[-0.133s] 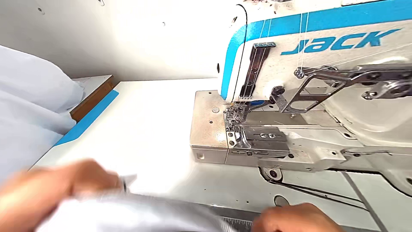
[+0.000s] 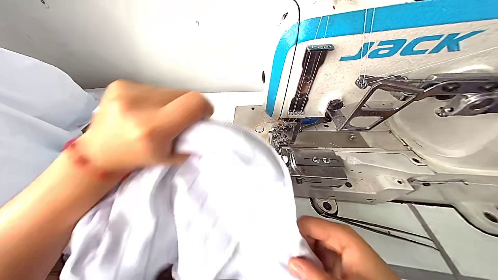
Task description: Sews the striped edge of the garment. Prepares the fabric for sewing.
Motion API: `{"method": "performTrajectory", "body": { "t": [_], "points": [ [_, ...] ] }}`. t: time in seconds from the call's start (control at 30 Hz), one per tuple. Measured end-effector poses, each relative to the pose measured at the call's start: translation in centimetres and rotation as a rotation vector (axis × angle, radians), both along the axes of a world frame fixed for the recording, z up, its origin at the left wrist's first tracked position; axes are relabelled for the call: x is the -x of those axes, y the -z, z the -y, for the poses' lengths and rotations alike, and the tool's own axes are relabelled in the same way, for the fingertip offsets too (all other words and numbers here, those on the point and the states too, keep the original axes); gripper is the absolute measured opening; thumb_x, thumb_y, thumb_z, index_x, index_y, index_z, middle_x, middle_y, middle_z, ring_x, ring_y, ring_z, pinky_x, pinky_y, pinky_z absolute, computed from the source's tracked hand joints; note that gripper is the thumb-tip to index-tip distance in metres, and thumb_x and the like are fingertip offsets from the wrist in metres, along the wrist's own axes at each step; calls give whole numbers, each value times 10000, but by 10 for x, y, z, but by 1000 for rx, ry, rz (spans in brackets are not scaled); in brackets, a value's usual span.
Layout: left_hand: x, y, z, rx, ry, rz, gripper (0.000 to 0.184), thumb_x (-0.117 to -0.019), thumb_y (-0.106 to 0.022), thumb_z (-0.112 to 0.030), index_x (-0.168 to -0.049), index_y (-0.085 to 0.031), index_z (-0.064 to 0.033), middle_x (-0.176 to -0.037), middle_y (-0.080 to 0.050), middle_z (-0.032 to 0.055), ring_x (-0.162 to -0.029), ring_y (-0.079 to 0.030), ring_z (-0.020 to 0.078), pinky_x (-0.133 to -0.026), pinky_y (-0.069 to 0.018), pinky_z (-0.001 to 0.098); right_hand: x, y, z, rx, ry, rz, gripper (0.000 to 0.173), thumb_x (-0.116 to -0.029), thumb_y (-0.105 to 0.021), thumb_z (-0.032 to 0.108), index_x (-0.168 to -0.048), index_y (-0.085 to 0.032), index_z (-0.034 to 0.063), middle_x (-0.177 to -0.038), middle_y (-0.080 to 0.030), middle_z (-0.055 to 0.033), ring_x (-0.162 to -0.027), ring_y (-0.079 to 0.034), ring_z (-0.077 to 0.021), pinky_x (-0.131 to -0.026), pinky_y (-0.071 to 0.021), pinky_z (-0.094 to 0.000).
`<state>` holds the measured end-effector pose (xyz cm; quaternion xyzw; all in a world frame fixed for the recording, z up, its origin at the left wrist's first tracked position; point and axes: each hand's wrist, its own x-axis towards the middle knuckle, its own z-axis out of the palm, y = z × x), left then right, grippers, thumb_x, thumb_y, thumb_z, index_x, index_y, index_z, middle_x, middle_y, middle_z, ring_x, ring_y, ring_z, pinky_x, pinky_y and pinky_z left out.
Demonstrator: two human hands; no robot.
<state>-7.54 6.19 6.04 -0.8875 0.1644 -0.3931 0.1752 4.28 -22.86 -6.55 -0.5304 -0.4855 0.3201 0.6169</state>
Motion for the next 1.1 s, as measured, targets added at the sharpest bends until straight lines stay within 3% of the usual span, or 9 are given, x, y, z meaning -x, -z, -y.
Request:
{"method": "performTrajectory", "body": {
  "t": [0.1, 0.17, 0.3, 0.47, 0.63, 0.77, 0.93, 1.0, 1.1],
  "points": [
    [-57, 17, -8, 59, -139, -192, 310, -851, -698, -139, -1098, -652, 42, -955, -686, 247, -868, -696, 440, -727, -548, 604, 9, 17, -17, 21, 98, -189, 167, -907, -666, -11, -1062, -670, 52, -898, -726, 103, -800, -681, 36, -739, -587, -197],
    [-52, 47, 9, 295, -281, -313, 453, -902, -746, -125, -1309, -625, 31, -1318, -625, 272, -1254, -590, 469, -1067, -438, 658, 11, 25, -23, 47, 169, -277, 165, -905, -670, -13, -1043, -668, 79, -891, -730, 110, -794, -691, 23, -734, -594, -205],
    [28, 113, 101, 891, -117, -245, 335, -957, -716, -346, -981, -647, -19, -864, -697, 118, -804, -681, 142, -720, -562, 269, 16, 33, -25, 20, 204, -441, 203, -915, -666, -26, -1039, -670, 135, -905, -731, 132, -808, -699, 15, -753, -605, -216],
    [44, 182, 155, 1351, 8, -128, 250, -935, -752, -163, -923, -586, 24, -903, -655, 148, -843, -657, 73, -759, -548, 163, 30, 47, -23, -98, 153, -470, 222, -918, -709, 22, -1041, -719, 207, -963, -763, 145, -865, -712, 33, -801, -605, -197],
    [50, 191, 142, 1457, 134, -41, 161, -956, -724, -147, -911, -587, -75, -972, -658, 1, -968, -639, -14, -846, -538, 143, 11, 59, -13, -112, 344, 9, 145, -932, -730, 93, -1018, -721, 210, -1013, -724, 156, -967, -668, 65, -858, -573, -154],
    [56, 173, 150, 1170, 7, 37, 155, -929, -674, -64, -884, -526, -60, -936, -617, 78, -937, -627, 58, -846, -508, 134, 25, 56, -31, -11, 440, 443, 318, -815, -777, 45, -1066, -622, -73, -1055, -652, -212, -982, -641, -159, -856, -534, -232],
    [86, 182, 132, 1121, -257, 162, 167, -948, -715, -178, -1040, -596, -105, -1012, -631, -5, -952, -625, -11, -848, -525, 130, 19, 53, -11, -87, 557, 512, 74, -960, -676, 68, -1011, -686, 15, -991, -671, -100, -961, -639, -3, -865, -518, -112],
    [83, 188, 129, 1305, -93, 297, 150, -964, -702, -189, -1109, -674, -216, -1080, -654, -143, -1021, -624, -62, -887, -527, 121, 26, 56, -5, -103, 523, 510, 67, -967, -666, 46, -990, -672, -16, -1000, -672, -133, -1001, -637, -33, -904, -498, -120],
    [69, 181, 143, 1822, 388, 432, 173, -1005, -639, -190, -1122, -763, -212, -1089, -732, -115, -1055, -664, -5, -929, -528, 166, 25, 78, -5, -136, 547, 494, 87, -942, -673, 49, -981, -598, 27, -1024, -619, -77, -1020, -606, -10, -914, -487, -111]
  ]
}}
